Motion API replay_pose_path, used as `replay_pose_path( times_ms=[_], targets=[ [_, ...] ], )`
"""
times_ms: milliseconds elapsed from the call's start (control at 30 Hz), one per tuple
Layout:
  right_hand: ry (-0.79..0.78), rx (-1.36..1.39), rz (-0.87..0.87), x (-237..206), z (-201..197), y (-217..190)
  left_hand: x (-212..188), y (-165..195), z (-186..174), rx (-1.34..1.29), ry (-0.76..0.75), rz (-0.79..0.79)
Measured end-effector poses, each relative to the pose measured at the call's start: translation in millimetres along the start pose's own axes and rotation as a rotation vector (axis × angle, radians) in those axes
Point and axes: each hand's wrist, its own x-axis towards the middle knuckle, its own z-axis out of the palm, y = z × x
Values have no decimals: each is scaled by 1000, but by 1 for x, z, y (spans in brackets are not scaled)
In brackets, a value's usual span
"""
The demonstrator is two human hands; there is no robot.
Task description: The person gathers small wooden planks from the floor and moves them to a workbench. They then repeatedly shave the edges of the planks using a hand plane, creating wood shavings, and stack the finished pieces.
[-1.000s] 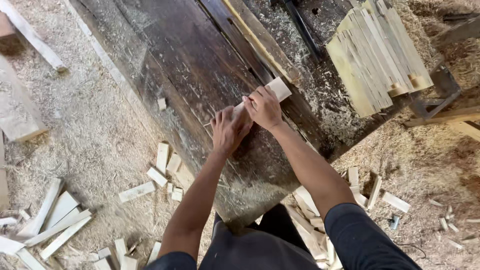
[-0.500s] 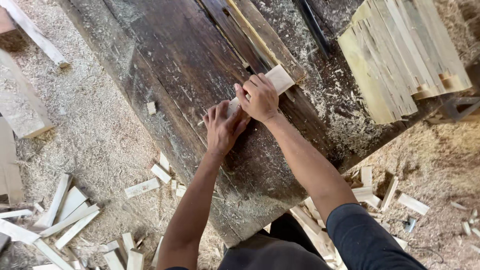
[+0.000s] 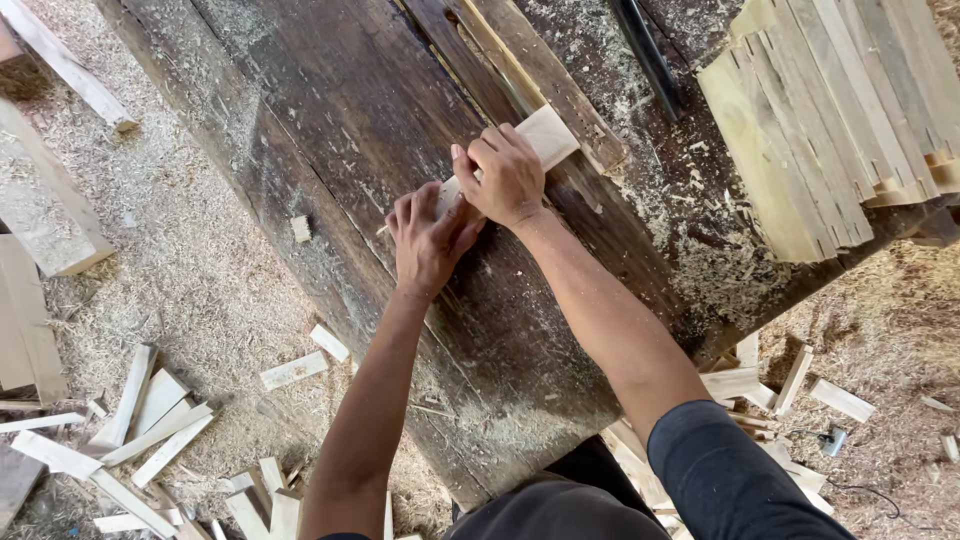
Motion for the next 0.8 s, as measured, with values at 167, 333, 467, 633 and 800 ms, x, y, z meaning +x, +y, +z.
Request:
replay_pose_path(
  times_ms=[167, 333, 467, 633, 800],
  targets=[
    [33, 21, 19, 21, 7, -3, 22, -8, -9, -2, -20, -13],
    [23, 16, 41, 43, 20, -3, 47, -16, -23, 15, -24, -4],
    [-47, 27, 44, 81, 46, -5, 72, -43, -26, 89, 46, 27],
    [18, 42, 43, 86, 67, -43, 89, -70, -40, 77, 169, -147],
    [-379, 88, 258, 10, 32, -90, -2, -11, -68, 579, 63, -167]
  ],
)
